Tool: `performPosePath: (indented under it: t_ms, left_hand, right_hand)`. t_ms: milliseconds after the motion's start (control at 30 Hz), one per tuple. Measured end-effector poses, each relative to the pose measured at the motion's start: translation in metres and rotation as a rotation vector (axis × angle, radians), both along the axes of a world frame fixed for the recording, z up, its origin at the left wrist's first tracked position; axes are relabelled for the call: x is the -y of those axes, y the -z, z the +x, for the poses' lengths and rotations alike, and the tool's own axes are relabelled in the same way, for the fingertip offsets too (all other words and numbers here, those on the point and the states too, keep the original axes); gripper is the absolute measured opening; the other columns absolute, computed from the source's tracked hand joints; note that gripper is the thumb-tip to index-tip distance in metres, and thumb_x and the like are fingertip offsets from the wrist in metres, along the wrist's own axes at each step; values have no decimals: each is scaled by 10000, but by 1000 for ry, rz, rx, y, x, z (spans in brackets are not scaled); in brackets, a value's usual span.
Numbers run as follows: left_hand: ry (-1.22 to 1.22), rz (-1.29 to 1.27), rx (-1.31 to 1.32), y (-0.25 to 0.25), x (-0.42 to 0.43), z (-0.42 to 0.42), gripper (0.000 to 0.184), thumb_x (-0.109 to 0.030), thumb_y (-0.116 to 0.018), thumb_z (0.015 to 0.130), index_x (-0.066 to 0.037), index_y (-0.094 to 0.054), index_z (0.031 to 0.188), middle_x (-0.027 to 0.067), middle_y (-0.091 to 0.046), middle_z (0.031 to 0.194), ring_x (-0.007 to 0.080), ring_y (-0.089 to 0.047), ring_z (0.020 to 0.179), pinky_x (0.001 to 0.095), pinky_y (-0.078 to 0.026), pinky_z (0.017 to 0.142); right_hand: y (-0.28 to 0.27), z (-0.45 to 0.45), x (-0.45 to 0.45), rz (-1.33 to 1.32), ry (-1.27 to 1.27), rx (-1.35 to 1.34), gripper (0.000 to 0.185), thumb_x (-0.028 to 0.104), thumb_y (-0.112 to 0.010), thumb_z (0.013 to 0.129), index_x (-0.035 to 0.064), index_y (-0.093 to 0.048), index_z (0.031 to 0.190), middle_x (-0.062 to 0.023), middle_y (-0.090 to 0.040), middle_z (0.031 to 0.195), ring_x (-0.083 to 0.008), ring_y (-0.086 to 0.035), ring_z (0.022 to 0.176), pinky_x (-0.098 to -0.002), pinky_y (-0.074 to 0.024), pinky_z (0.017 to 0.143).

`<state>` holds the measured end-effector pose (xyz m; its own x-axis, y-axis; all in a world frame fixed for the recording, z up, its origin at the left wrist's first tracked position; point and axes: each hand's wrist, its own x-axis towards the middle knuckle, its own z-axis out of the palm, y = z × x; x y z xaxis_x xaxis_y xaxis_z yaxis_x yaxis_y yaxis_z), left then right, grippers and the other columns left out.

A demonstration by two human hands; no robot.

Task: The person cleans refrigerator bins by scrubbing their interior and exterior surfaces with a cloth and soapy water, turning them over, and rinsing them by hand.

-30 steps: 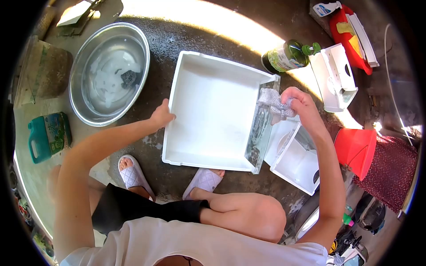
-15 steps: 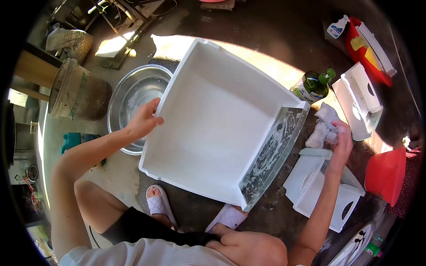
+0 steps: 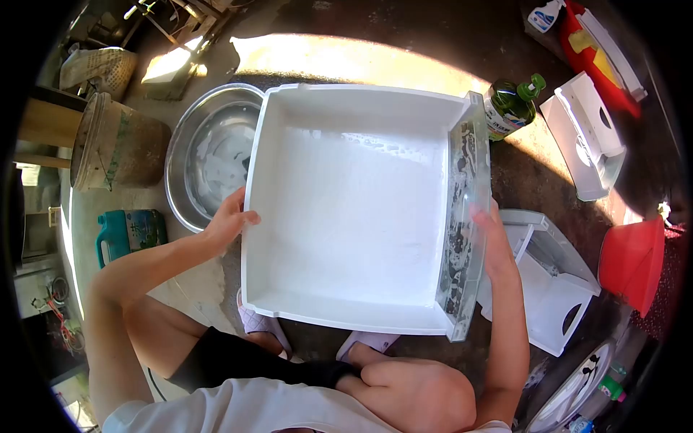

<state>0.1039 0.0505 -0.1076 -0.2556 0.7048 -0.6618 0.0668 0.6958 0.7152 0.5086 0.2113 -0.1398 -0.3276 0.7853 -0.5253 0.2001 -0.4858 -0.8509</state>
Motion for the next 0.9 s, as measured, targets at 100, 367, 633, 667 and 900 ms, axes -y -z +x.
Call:
performPosePath:
  t_ms: [100,367,633,667,900]
  left_hand:
    - [3,-63,43,27,10,7,519,-29,-528,718,-28,-438,1229,72,-545,1026,174,-504,941,301,-394,854]
    - [354,-340,-64,65,-9,6,288,-144,-535,860,-4,-446,1096,111,-601,961,209,-645,796,328,-554,677]
    - [1111,25,-1029,72,-40,28,267,-253,-528,854,-40,-639,738,124,-628,643,312,-623,606,405,-506,617]
    - [1029,83,-1060,77,-57,34,232,-230,-531,846,-43,-639,761,133,-623,643,316,-625,627,402,-505,627]
    - [38,204,-718,215,-120,75,592,-100,-606,744,-6,-401,1291,209,-437,1207,376,-376,1171,457,-299,1006]
  right_hand:
    - [3,-1,6,-52,44,31,778,496,-562,787,138,-298,1426,-40,-380,1360,-193,-387,1197,-408,-368,919]
    - [-5,-12,1,98,69,167,805,541,-544,775,143,-290,1428,-54,-375,1360,-202,-362,1222,-405,-334,939]
    - [-11,-21,6,192,-1,336,959,616,-594,684,52,-290,1398,-159,-219,1399,-313,-210,1337,-458,-211,1075]
    - [-11,-21,7,245,-25,350,953,615,-593,688,42,-297,1390,-162,-230,1385,-311,-217,1331,-444,-216,1076]
    - [-12,-23,17,332,-47,361,953,608,-588,703,-7,-294,1369,-185,-243,1351,-324,-234,1313,-421,-217,1082]
